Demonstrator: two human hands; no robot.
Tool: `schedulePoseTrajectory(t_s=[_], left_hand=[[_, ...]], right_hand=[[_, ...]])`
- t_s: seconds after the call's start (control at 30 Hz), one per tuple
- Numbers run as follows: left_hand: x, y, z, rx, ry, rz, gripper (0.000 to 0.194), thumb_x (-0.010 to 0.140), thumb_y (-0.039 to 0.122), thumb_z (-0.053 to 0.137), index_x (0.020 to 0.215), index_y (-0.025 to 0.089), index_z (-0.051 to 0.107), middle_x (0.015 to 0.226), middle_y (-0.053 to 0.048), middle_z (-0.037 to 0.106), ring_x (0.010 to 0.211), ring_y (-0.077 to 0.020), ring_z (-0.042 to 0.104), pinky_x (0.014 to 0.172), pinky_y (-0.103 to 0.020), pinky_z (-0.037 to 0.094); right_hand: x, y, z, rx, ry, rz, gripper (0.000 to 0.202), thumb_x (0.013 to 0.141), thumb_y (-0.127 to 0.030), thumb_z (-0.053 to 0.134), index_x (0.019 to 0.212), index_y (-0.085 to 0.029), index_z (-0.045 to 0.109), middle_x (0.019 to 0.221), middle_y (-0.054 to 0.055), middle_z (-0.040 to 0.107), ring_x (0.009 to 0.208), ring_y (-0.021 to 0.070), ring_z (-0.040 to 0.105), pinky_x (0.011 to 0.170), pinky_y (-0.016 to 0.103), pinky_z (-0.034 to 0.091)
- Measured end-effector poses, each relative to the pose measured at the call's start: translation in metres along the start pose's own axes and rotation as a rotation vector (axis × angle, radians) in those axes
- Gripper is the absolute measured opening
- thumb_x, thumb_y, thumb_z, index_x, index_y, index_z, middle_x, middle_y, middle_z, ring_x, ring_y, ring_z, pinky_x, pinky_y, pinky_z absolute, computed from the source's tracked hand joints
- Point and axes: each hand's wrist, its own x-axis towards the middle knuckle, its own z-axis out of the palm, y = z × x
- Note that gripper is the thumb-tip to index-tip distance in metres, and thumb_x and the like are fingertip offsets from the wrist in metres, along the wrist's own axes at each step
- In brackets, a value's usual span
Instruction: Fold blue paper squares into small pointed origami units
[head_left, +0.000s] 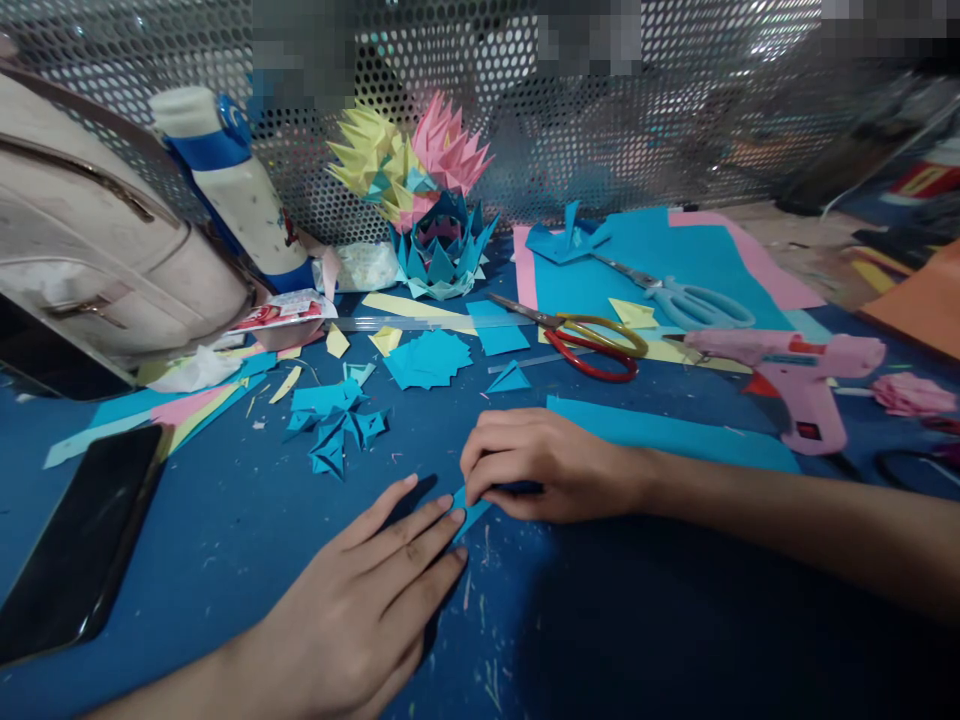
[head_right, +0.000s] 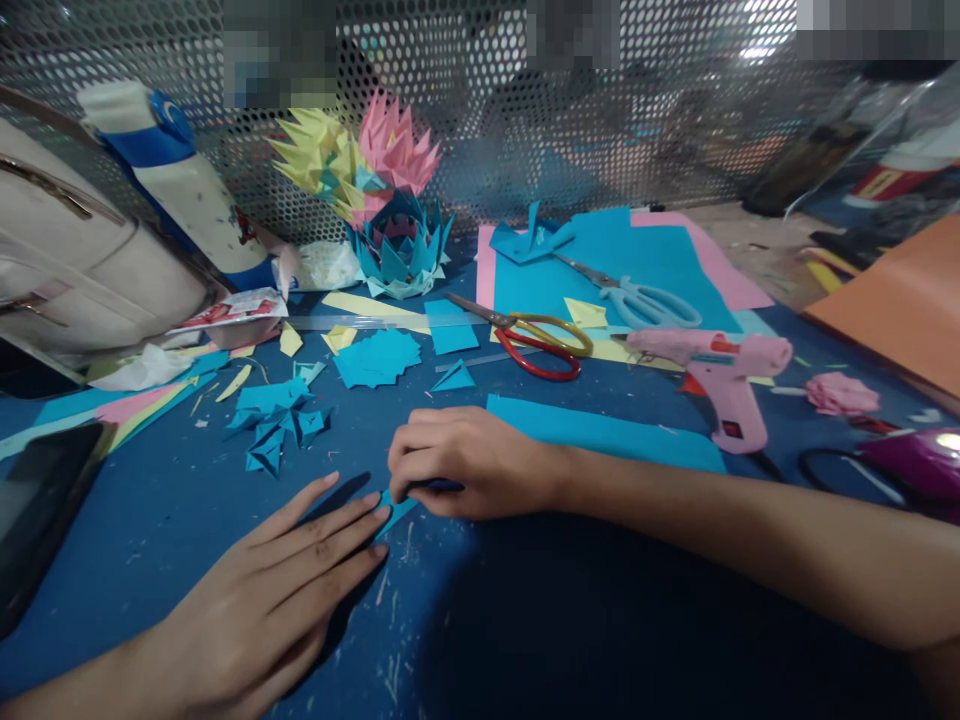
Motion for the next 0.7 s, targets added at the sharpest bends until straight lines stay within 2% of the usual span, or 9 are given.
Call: schedulePoseTrajectory(t_s=[0.17, 0.37, 0.57, 0.7], left_hand=[[-0.0003, 0.0011, 0.001, 0.029, -0.006, 0.013, 0.035, 0.097, 0.015, 0.044, 0.124, 0.006, 0.065, 0.133, -0.014, 0.064, 0.132, -0.0282, 0.054, 0.122, -0.051, 0.023], [0.0014, -0.0006, -0.0019, 0.067, -0.054, 0.034, 0.035, 0.099, 0.017, 0.044, 0.126, 0.006, 0.064, 0.134, -0.015, 0.063, 0.13, -0.0293, 0.056, 0.12, -0.052, 0.028], [0.0013, -0.0005, -0.0004, 0.094, -0.047, 0.039, 0.036, 0.1, 0.017, 0.042, 0.127, 0.005, 0.063, 0.134, -0.016, 0.063, 0.13, -0.0291, 0.056, 0.122, -0.052, 0.024], [0.0009, 0.0, 0.0012, 0.122, -0.057, 0.05, 0.037, 0.1, 0.016, 0.041, 0.128, 0.005, 0.063, 0.133, -0.016, 0.063, 0.13, -0.0302, 0.055, 0.12, -0.053, 0.029]], right_hand=[[0.0, 0.0, -0.0002, -0.008, -0.003, 0.005, 0.019, 0.091, -0.009, 0.057, 0.099, -0.018, 0.071, 0.1, 0.004, 0.069, 0.095, 0.0139, 0.059, 0.08, 0.026, 0.044], [-0.0004, 0.0003, -0.0004, -0.014, -0.001, 0.002, 0.019, 0.092, -0.01, 0.056, 0.1, -0.018, 0.071, 0.101, 0.004, 0.069, 0.094, 0.0139, 0.059, 0.079, 0.026, 0.043], [-0.0005, 0.0007, 0.0004, -0.011, -0.001, -0.002, 0.019, 0.093, -0.011, 0.056, 0.101, -0.018, 0.071, 0.101, 0.004, 0.068, 0.095, 0.0139, 0.058, 0.08, 0.026, 0.043], [0.0002, 0.0, -0.0003, -0.003, -0.006, 0.004, 0.019, 0.093, -0.01, 0.055, 0.1, -0.018, 0.071, 0.1, 0.004, 0.069, 0.095, 0.0142, 0.058, 0.08, 0.026, 0.043]])
